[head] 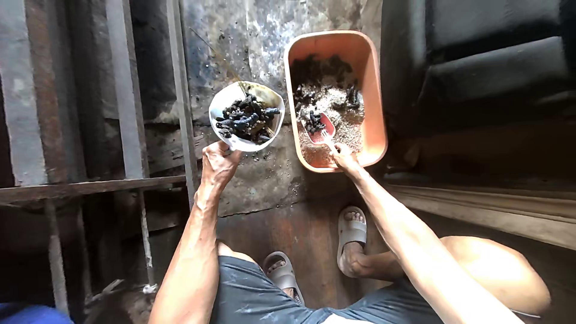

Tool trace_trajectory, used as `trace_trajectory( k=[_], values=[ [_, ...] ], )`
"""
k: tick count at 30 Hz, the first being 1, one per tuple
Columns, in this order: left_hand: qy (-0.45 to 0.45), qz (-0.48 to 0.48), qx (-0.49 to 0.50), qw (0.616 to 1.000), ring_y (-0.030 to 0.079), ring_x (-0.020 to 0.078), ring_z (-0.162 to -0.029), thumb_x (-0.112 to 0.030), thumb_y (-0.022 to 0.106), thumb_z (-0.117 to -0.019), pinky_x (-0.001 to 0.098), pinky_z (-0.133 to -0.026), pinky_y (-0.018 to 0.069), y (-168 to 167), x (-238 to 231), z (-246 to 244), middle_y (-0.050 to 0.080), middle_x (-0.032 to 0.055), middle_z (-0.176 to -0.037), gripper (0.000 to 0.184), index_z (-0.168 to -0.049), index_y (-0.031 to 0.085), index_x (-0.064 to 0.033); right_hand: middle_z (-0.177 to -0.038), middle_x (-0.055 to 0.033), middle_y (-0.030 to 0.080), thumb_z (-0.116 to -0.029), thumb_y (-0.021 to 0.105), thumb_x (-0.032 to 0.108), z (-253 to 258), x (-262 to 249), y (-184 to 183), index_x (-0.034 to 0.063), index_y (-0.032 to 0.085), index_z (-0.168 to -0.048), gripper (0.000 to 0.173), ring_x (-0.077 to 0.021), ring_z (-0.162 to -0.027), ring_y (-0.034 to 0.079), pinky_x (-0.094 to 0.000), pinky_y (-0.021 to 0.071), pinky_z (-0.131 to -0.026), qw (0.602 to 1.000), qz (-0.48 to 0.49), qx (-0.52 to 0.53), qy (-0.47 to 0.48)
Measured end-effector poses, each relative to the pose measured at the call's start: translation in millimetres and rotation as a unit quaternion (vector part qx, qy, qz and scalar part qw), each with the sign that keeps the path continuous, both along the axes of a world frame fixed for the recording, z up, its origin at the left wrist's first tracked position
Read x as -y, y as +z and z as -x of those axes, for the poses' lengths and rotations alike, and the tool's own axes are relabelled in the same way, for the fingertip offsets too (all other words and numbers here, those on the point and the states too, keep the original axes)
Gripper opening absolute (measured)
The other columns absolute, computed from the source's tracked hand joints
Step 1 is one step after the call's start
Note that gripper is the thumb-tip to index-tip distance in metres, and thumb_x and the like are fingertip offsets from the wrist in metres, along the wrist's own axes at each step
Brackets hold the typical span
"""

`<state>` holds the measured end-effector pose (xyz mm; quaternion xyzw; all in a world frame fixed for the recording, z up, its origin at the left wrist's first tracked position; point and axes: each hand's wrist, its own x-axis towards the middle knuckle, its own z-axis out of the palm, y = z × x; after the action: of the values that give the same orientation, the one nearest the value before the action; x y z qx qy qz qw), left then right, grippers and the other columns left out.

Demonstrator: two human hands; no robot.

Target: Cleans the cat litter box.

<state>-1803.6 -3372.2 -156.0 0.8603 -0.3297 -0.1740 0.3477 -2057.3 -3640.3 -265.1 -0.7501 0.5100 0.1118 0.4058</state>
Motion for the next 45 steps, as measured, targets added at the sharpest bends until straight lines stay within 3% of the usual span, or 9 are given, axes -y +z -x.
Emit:
trace_trajectory(
  k=[4,10,14,16,20,23,34,37,45],
  values=[
    [-0.017,0.011,0.01,1.0,0.067,0.0262,-0.079,-0.024,0.07,-0.0952,0.0513,-0.076,0.0507,-5.6,5.6,-0.6,0.069,0.0171,-0.082,0.025,-0.09,0.071,0.0011,-0.119,-0.0264,0.069,-0.1036,0.058,0.02,17.1,-2.8,12.4,0.0026,0.066,-0.129,0.032,-0.0439,-0.111,0.065,-0.0654,0.0475,-0.097,0.999,0.036,0.015,-0.008],
    [-0.026,0.028,-0.013,0.999,0.069,0.0265,-0.083,-0.022,0.069,-0.0952,0.0523,-0.08,0.0517,-4.5,14.0,2.3,0.071,0.0169,-0.086,0.022,-0.094,0.074,-0.0004,-0.105,-0.0226,0.07,-0.1062,0.056,0.023,53.2,-19.2,31.0,0.0058,0.065,-0.13,0.03,-0.0373,-0.089,0.067,-0.0578,0.0537,-0.079,0.987,0.07,0.142,-0.04],
    [-0.029,0.016,-0.025,0.999,0.07,0.0343,-0.085,-0.023,0.069,-0.0962,0.0588,-0.081,0.0517,-3.8,15.7,3.4,0.071,0.0218,-0.087,0.026,-0.094,0.072,0.0027,-0.109,-0.0196,0.07,-0.1067,0.057,0.027,66.1,-25.4,30.9,0.0117,0.063,-0.136,0.034,-0.0348,-0.09,0.068,-0.0557,0.0548,-0.081,0.981,0.077,0.167,-0.061],
    [-0.027,0.014,-0.026,0.999,0.068,0.0323,-0.082,-0.023,0.07,-0.0956,0.0567,-0.079,0.0511,-3.9,15.1,3.3,0.07,0.0202,-0.084,0.025,-0.092,0.072,0.0021,-0.109,-0.0189,0.071,-0.1065,0.058,0.028,67.8,-27.6,30.2,0.014,0.062,-0.138,0.034,-0.0346,-0.088,0.067,-0.0555,0.0547,-0.08,0.98,0.078,0.167,-0.073],
    [-0.027,0.011,-0.025,0.999,0.067,0.0298,-0.08,-0.024,0.07,-0.0954,0.0557,-0.077,0.0503,-5.0,12.7,2.2,0.069,0.0187,-0.083,0.026,-0.091,0.071,0.0017,-0.105,-0.0204,0.07,-0.1068,0.057,0.024,64.1,-21.9,24.3,0.0068,0.064,-0.133,0.032,-0.0336,-0.084,0.067,-0.0544,0.0541,-0.077,0.979,0.083,0.174,-0.066],
    [-0.026,0.017,-0.02,0.999,0.067,0.029,-0.079,-0.025,0.07,-0.0961,0.0545,-0.077,0.0506,-6.6,11.2,0.6,0.069,0.0179,-0.082,0.027,-0.09,0.071,0.0011,-0.104,-0.0185,0.07,-0.1062,0.058,0.026,71.0,-30.2,28.7,0.0131,0.064,-0.135,0.033,-0.032,-0.081,0.065,-0.0525,0.0534,-0.073,0.978,0.072,0.173,-0.091],
    [-0.024,0.02,-0.023,0.999,0.068,0.0292,-0.082,-0.024,0.071,-0.0949,0.0548,-0.079,0.0511,-12.0,9.3,-3.4,0.07,0.0181,-0.084,0.025,-0.093,0.072,0.0007,-0.116,-0.0157,0.072,-0.1059,0.058,0.027,75.7,-32.8,24.3,0.0144,0.066,-0.137,0.034,-0.0305,-0.097,0.07,-0.0538,0.0555,-0.087,0.977,0.091,0.177,-0.081],
    [-0.023,0.018,-0.027,0.999,0.069,0.0295,-0.082,-0.022,0.071,-0.095,0.0554,-0.079,0.0516,-11.3,8.2,-3.9,0.07,0.0184,-0.085,0.023,-0.093,0.073,0.0005,-0.108,-0.0167,0.072,-0.106,0.058,0.027,77.0,-32.5,23.5,0.0132,0.067,-0.134,0.032,-0.0306,-0.088,0.068,-0.053,0.0548,-0.08,0.977,0.092,0.17,-0.086],
    [-0.032,0.037,-0.014,0.999,0.069,0.0288,-0.084,-0.025,0.07,-0.0953,0.0548,-0.08,0.0514,-12.3,7.7,-2.5,0.071,0.0177,-0.086,0.025,-0.092,0.073,-0.0001,-0.108,-0.0183,0.072,-0.1056,0.059,0.028,83.7,-34.2,29.3,0.0133,0.067,-0.134,0.033,-0.0333,-0.088,0.069,-0.0558,0.0541,-0.081,0.982,0.093,0.143,-0.085]
  ],
)
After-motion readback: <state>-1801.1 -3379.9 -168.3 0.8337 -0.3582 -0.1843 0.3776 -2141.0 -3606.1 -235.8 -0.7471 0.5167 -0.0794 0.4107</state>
